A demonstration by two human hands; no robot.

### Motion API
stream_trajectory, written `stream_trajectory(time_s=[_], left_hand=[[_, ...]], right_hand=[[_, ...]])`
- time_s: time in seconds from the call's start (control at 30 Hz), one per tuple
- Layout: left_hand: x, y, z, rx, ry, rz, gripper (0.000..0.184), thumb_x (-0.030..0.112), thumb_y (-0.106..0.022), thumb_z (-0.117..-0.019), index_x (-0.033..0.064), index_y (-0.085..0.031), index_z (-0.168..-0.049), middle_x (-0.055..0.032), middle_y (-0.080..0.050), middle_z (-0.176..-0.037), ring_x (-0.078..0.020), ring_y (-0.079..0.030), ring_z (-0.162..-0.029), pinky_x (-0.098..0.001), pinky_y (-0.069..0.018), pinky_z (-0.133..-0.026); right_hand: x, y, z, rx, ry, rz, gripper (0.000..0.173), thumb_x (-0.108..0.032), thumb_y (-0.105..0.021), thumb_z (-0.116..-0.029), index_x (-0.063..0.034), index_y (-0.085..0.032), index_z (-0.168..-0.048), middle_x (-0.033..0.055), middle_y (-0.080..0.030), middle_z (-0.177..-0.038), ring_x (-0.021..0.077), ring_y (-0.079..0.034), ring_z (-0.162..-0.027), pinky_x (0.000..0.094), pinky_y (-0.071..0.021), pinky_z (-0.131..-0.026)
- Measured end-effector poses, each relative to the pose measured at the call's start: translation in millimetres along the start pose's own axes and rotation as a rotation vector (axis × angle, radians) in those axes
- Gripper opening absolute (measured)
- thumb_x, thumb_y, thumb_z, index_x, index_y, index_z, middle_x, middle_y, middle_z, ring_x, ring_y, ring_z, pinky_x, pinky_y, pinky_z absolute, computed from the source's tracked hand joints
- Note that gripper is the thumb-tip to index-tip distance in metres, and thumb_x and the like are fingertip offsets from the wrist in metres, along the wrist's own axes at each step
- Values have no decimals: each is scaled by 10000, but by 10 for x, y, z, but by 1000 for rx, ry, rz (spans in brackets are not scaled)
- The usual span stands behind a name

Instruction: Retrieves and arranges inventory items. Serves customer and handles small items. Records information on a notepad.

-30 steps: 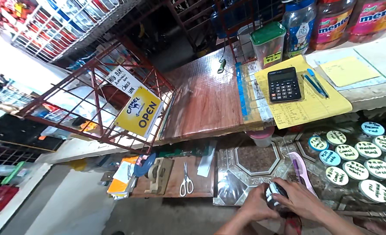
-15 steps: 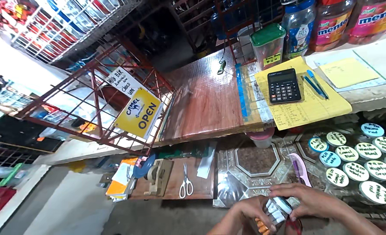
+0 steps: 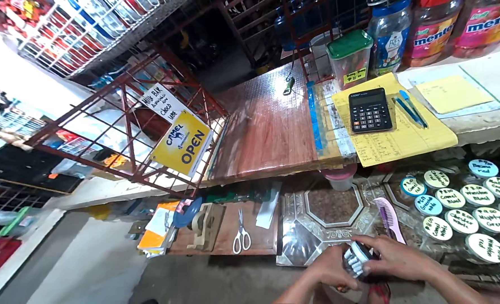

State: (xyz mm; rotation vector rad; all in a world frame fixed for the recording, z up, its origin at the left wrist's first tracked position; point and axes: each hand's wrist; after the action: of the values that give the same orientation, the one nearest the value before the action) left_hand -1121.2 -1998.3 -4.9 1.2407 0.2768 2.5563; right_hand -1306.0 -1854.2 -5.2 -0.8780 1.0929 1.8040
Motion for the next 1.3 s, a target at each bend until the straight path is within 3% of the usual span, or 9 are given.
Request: stream_trajectory(time_s=[0.1,0.27,0.37,0.57,0.7,0.8,1.0,1.13,1.3], left_hand=[[22,3,8,31,-14,36,726,135,-872,-709,-29,-549,-1339,-221,-684,-1105,-323,-681,-998,-535,-546,-906],[7,37,33,-129,-144,311,672,38,-804,-696,-87,-544,-1304,-144,-694,-1068,-156,-677,-934,-372,-566,-882],[-28,11,-11,-240,-227,419,610,87,-783,-671,-59,-561,-1220,-44,-706,-984,-68,-679,-853,-297,-577,-815],[198,-13,-3,-32,-99,186,706,49,-849,-681,-32,-561,-1321,-163,-694,-1081,-216,-687,-939,-433,-574,-874],[302,-13,-33,140,-72,168,808,48,-871,-670,-32,-518,-1391,-174,-678,-1200,-215,-674,-1077,-416,-555,-965],[262,4,-177,262,-130,272,894,65,-873,-655,-26,-465,-1445,-151,-674,-1223,-154,-679,-1075,-347,-569,-959],[200,-21,-331,370,-256,198,819,154,-879,-731,29,-495,-1443,-175,-660,-1252,-224,-656,-1138,-429,-533,-1012],[272,-9,-314,390,-242,-105,732,206,-877,-744,17,-564,-1378,-200,-682,-1194,-320,-669,-1098,-526,-531,-974],[368,100,-283,141,-86,-248,766,281,-876,-739,68,-555,-1401,-190,-680,-1187,-335,-661,-1109,-569,-523,-952]], right_hand=[[10,-6,-9,53,62,3,684,-426,-720,-931,-93,-512,-1491,230,-693,-1167,349,-688,-1005,548,-523,-937],[18,118,90,32,361,-9,636,-226,-798,-859,-95,-583,-1443,162,-610,-1415,275,-618,-1256,451,-490,-1066],[-34,182,152,29,414,6,647,-174,-838,-808,-81,-616,-1409,157,-623,-1400,263,-628,-1248,423,-506,-1057],[-39,221,189,83,206,20,711,-256,-889,-767,-100,-620,-1406,199,-722,-1041,269,-673,-817,469,-554,-770],[21,204,201,141,120,-109,925,-220,-883,-747,-58,-433,-1539,256,-646,-1273,357,-665,-1099,536,-533,-965],[136,176,212,288,62,-156,1038,-296,-902,-710,-75,-372,-1575,192,-557,-1435,315,-589,-1244,495,-494,-1039],[-58,-20,246,625,22,-64,878,-423,-870,-746,-96,-527,-1485,140,-604,-1361,244,-619,-1153,469,-531,-949],[-110,18,295,593,-56,8,713,-367,-855,-809,-70,-603,-1406,119,-658,-1146,177,-607,-851,377,-527,-735],[24,146,365,391,-66,-88,675,-244,-863,-799,-78,-608,-1401,129,-707,-1186,194,-693,-998,394,-574,-882]])
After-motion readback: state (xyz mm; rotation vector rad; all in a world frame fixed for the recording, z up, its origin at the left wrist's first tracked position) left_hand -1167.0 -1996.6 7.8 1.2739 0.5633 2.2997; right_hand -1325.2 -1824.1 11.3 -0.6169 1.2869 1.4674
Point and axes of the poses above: each hand's wrist, its own z-axis away from the middle knuckle, its own y-axis out of the back of the hand, x = y × z
